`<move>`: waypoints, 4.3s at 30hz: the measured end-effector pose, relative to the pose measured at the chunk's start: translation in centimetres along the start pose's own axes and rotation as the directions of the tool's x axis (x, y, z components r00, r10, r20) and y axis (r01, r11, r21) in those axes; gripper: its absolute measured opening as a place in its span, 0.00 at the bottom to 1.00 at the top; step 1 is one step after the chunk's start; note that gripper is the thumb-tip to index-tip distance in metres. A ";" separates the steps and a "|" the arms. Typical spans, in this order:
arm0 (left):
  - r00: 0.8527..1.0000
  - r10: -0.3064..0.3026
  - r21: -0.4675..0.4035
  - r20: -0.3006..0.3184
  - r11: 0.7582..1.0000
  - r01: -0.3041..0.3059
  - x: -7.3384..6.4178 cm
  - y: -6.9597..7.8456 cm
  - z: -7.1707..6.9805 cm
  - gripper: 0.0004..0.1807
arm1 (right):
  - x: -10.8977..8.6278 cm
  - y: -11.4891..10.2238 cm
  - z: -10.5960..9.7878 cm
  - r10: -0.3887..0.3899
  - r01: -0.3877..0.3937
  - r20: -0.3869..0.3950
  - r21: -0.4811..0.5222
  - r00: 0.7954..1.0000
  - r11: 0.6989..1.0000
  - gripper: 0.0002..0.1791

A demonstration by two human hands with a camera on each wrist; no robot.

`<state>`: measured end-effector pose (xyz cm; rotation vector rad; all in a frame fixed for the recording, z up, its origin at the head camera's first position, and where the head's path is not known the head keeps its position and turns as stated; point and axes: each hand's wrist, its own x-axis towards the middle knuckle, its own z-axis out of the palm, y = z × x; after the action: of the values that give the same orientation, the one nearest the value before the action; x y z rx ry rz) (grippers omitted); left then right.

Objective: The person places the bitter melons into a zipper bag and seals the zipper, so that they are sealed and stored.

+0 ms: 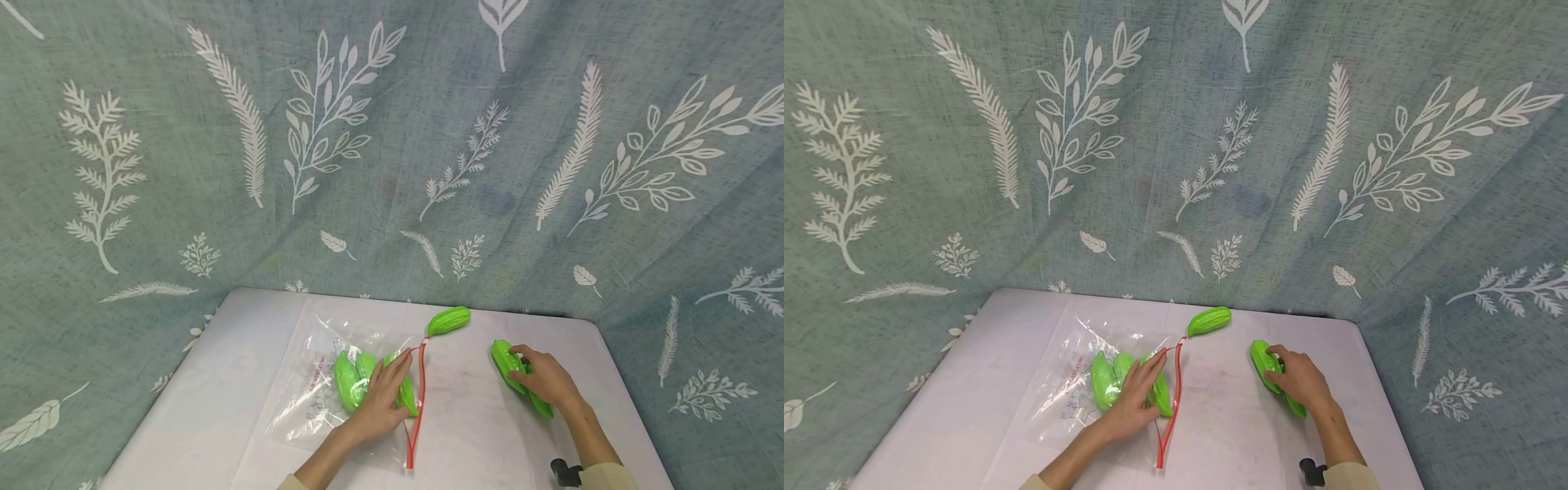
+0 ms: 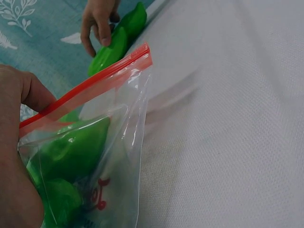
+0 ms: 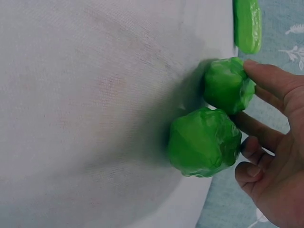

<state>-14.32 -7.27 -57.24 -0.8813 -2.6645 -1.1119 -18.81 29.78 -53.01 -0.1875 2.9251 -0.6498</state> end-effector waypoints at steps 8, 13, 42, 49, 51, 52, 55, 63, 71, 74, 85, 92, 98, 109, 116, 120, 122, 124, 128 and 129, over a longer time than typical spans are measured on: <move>1.000 -0.020 -0.018 -0.006 1.000 0.020 0.1 0.1 0.2 0.55 | -0.1 -0.1 0.0 -0.006 0.005 -0.010 -0.008 1.000 1.000 0.29; 1.000 -0.027 -0.020 0.003 0.999 0.027 0.0 0.2 0.1 0.56 | -0.2 -0.1 0.3 0.002 -0.002 -0.022 -0.002 1.000 1.000 0.29; 1.000 -0.021 -0.022 -0.010 1.000 0.021 0.0 0.3 0.1 0.55 | 0.0 -1.6 1.2 0.039 -0.038 -0.027 0.024 0.999 0.999 0.31; 1.000 -0.007 -0.011 -0.009 1.000 0.007 0.0 0.3 0.0 0.55 | -0.2 -2.5 1.0 0.002 0.000 -0.054 0.041 0.999 0.999 0.30; 1.000 -0.008 -0.015 -0.008 1.000 0.007 0.0 0.3 0.0 0.55 | -0.2 -2.7 1.0 -0.010 0.013 -0.062 0.045 0.998 0.999 0.30; 1.000 -0.009 -0.017 -0.007 1.000 0.009 0.0 0.3 0.0 0.55 | -0.3 -2.8 1.0 -0.016 0.019 -0.066 0.045 0.998 0.999 0.30; 1.000 -0.012 -0.019 -0.002 1.000 0.012 0.0 0.3 0.0 0.56 | -0.3 -3.1 1.1 -0.029 0.032 -0.075 0.044 0.997 0.999 0.30; 1.000 -0.010 -0.016 -0.013 1.000 0.009 0.1 0.3 0.0 0.56 | -0.4 -3.8 1.4 -0.048 0.053 -0.095 0.048 0.994 0.997 0.30; 1.000 -0.024 -0.032 -0.007 0.999 0.023 0.1 0.2 0.0 0.55 | -0.5 -4.6 1.9 -0.080 0.087 -0.095 0.079 0.992 0.993 0.30; 1.000 -0.027 -0.028 -0.003 0.999 0.027 0.2 0.2 0.0 0.55 | -0.7 -4.9 2.1 -0.101 0.112 -0.105 0.097 0.989 0.989 0.30; 0.999 -0.036 -0.049 0.000 0.998 0.036 0.2 0.4 -0.2 0.56 | -1.6 -6.4 3.0 -0.117 0.130 -0.080 0.187 0.990 0.974 0.29; 0.999 -0.029 -0.052 -0.015 0.998 0.028 0.3 0.4 -0.2 0.56 | -2.1 -7.5 3.6 -0.181 0.186 -0.044 0.259 0.982 0.948 0.28; 1.000 -0.022 -0.047 -0.023 0.999 0.021 0.3 0.3 -0.1 0.56 | -2.2 -8.1 4.1 -0.218 0.206 0.001 0.317 0.976 0.926 0.27; 1.000 -0.024 -0.027 -0.015 0.999 0.024 0.2 0.1 0.0 0.55 | -2.3 -9.3 4.7 -0.285 0.255 0.024 0.382 0.958 0.888 0.27; 0.999 -0.029 -0.048 -0.017 0.998 0.029 0.1 0.2 0.1 0.54 | -2.1 -10.0 5.4 -0.317 0.279 0.040 0.381 0.948 0.882 0.27; 0.999 -0.050 -0.062 0.005 0.997 0.050 0.1 0.3 0.1 0.54 | -1.7 -10.4 5.7 -0.329 0.292 0.050 0.354 0.943 0.889 0.27; 0.998 -0.053 -0.066 0.012 0.996 0.054 0.1 0.3 0.1 0.55 | -1.5 -10.5 5.8 -0.337 0.302 0.050 0.336 0.940 0.892 0.27; 0.999 -0.051 -0.064 0.018 0.997 0.052 0.1 0.3 0.1 0.55 | -1.3 -10.7 6.0 -0.353 0.323 0.043 0.314 0.935 0.893 0.28; 0.999 -0.037 -0.059 0.019 0.998 0.038 0.1 0.4 0.1 0.55 | -1.1 -11.1 6.3 -0.350 0.330 0.028 0.269 0.936 0.905 0.28; 0.999 -0.036 -0.056 0.020 0.998 0.037 0.1 0.4 0.1 0.55 | -1.1 -11.2 6.4 -0.346 0.328 0.026 0.261 0.938 0.908 0.28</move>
<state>-14.12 -6.91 -57.05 -0.8607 -2.6872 -1.1980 -15.72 17.26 -53.81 -0.6825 2.7266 -1.0333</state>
